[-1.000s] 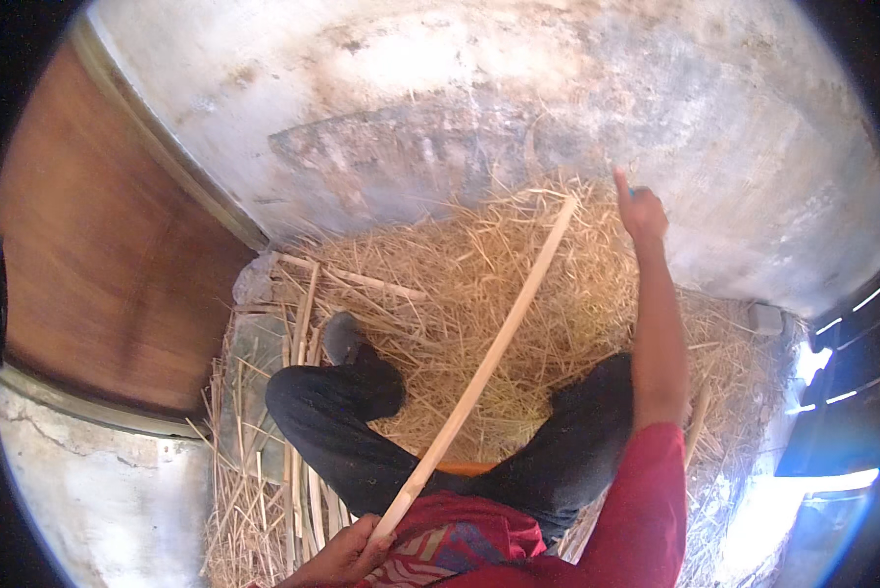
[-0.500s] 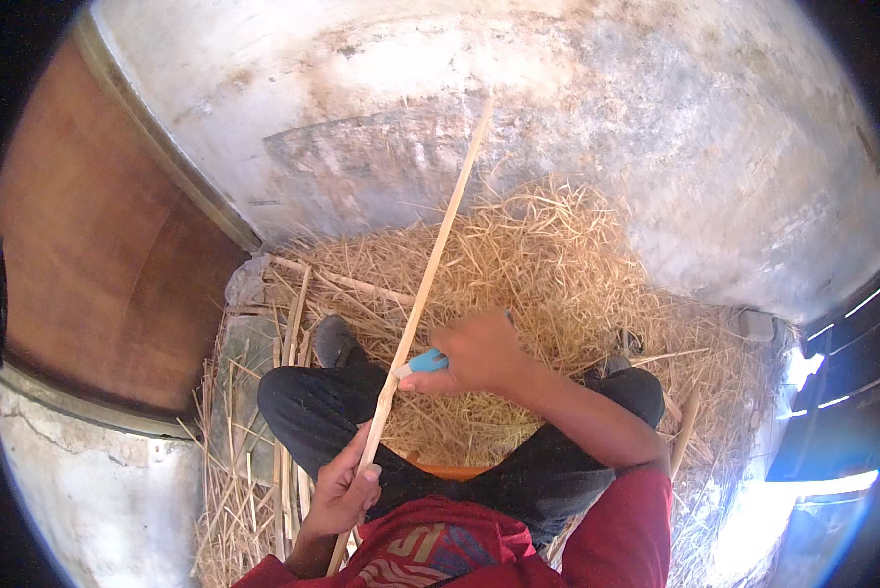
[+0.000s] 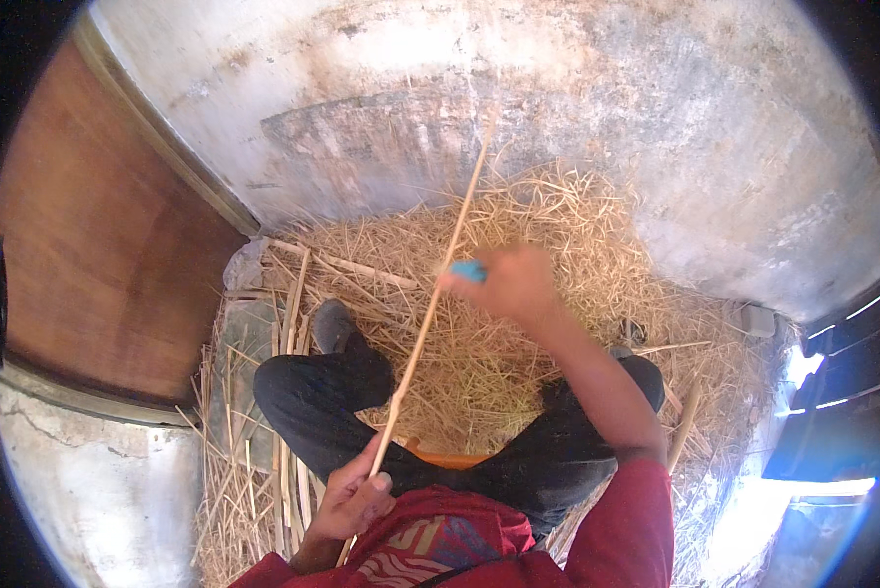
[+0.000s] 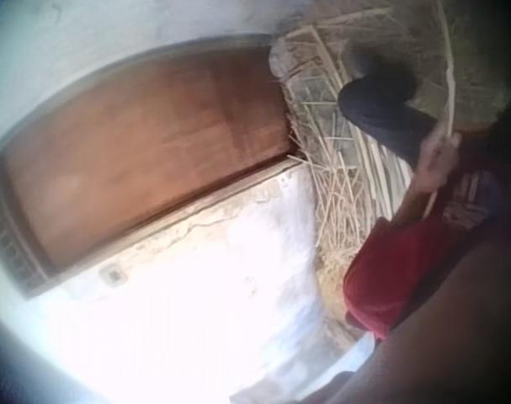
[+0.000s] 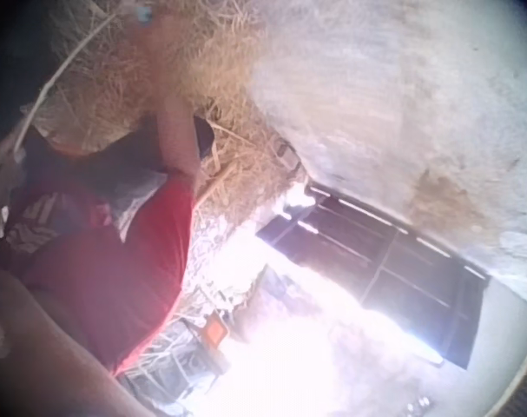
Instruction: The person sits cross-legged on a straw-covered floor and uses a utility knife to shave a long bamboo strip. They hold the strip with their left hand and repeatedly scrape the blade along its length to remove the outer layer, occasionally rotating the strip to work on different sides.
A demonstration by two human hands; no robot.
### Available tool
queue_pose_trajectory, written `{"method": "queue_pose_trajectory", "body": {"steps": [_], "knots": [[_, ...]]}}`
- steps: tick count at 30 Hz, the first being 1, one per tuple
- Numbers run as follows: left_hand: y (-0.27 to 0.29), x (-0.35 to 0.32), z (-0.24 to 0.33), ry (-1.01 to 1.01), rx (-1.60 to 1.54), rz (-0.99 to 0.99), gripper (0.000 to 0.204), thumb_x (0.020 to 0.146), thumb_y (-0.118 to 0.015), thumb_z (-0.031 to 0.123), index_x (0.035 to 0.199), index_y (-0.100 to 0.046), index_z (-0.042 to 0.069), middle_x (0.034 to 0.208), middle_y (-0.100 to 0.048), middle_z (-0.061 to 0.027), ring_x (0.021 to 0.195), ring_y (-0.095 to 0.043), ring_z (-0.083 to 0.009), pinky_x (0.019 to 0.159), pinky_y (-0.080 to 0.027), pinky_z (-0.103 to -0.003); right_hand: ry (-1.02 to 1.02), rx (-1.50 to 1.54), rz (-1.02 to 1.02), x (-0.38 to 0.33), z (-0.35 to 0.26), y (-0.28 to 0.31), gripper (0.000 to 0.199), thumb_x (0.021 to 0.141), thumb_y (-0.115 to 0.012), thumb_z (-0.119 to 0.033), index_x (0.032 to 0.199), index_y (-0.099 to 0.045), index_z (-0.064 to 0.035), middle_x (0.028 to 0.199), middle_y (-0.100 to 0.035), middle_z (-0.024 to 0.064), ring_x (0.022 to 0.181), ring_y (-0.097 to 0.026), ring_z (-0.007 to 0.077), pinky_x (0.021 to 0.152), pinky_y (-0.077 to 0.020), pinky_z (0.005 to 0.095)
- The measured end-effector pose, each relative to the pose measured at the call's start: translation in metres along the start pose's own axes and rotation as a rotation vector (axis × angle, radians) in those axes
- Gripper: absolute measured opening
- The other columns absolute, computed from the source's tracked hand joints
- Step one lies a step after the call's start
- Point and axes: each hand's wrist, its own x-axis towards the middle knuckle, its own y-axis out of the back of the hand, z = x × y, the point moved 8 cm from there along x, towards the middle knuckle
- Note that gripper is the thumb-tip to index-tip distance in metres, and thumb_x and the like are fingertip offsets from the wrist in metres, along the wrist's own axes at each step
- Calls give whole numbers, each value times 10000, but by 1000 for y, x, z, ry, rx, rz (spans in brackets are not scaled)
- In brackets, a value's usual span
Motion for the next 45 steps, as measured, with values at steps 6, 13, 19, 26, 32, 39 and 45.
{"method": "queue_pose_trajectory", "body": {"steps": [6, 13, 19, 26, 32, 39, 45], "knots": [[11, 3, 6, -35, 333, 53, 557, 949, -475, 32, 1443, -225, -35, 807, -530, -1, 671, -472, -43, 614, -407, -186, 139, -66, -99, -30, -31, -24, 690, 703, -544, -759, 600, -605, -80, 521, -553, 94, 488, -576, 276, 479, -444, 400], [9, 0, 22, -230, 621, 84, 566, 914, -522, 23, 1418, -275, -50, 1085, -585, -87, 867, -494, -61, 772, -411, -205, 339, -60, 26, -23, -38, -8, 669, 654, -604, -754, 608, -612, -86, 479, -500, 75, 443, -544, 248, 443, -424, 372], [4, -19, 12, -153, 667, 44, 588, 896, -557, 30, 1411, -286, -52, 1044, -609, -86, 837, -498, -50, 735, -420, -208, -251, -51, 67, 25, 75, 18, 683, 810, -452, -735, 656, -644, -98, 483, -496, 7, 433, -481, 144, 410, -410, 332], [3, -47, -8, 64, 776, -88, 627, 895, -615, 129, 1427, -305, 8, 937, -637, -71, 789, -543, -58, 718, -457, -230, -646, -137, 283, 23, 220, 58, 799, 830, -348, -758, 811, -701, -42, 709, -636, 177, 702, -628, 316, 639, -487, 427], [12, -40, -5, -19, 868, -20, 620, 888, -613, 96, 1422, -311, 6, 901, -640, -79, 746, -552, -58, 677, -464, -227, -867, 10, 289, -10, 282, 54, 850, 817, -347, -773, 794, -682, 8, 827, -650, 250, 836, -640, 380, 735, -489, 442], [27, -2, 12, -25, 510, 173, 619, 904, -577, 64, 1443, -275, 18, 700, -550, 20, 556, -502, -22, 517, -426, -191, 3, 141, -94, -24, 2, -17, 576, 780, -603, -623, 582, -574, -83, 486, -500, 94, 454, -533, 228, 448, -402, 402], [21, 4, 21, -51, 394, 143, 602, 932, -532, 53, 1457, -238, 25, 673, -500, 50, 515, -425, 2, 462, -354, -171, 235, -28, -166, -33, -57, -39, 640, 696, -606, -708, 552, -534, -89, 491, -495, 84, 465, -557, 276, 464, -427, 402]]}}
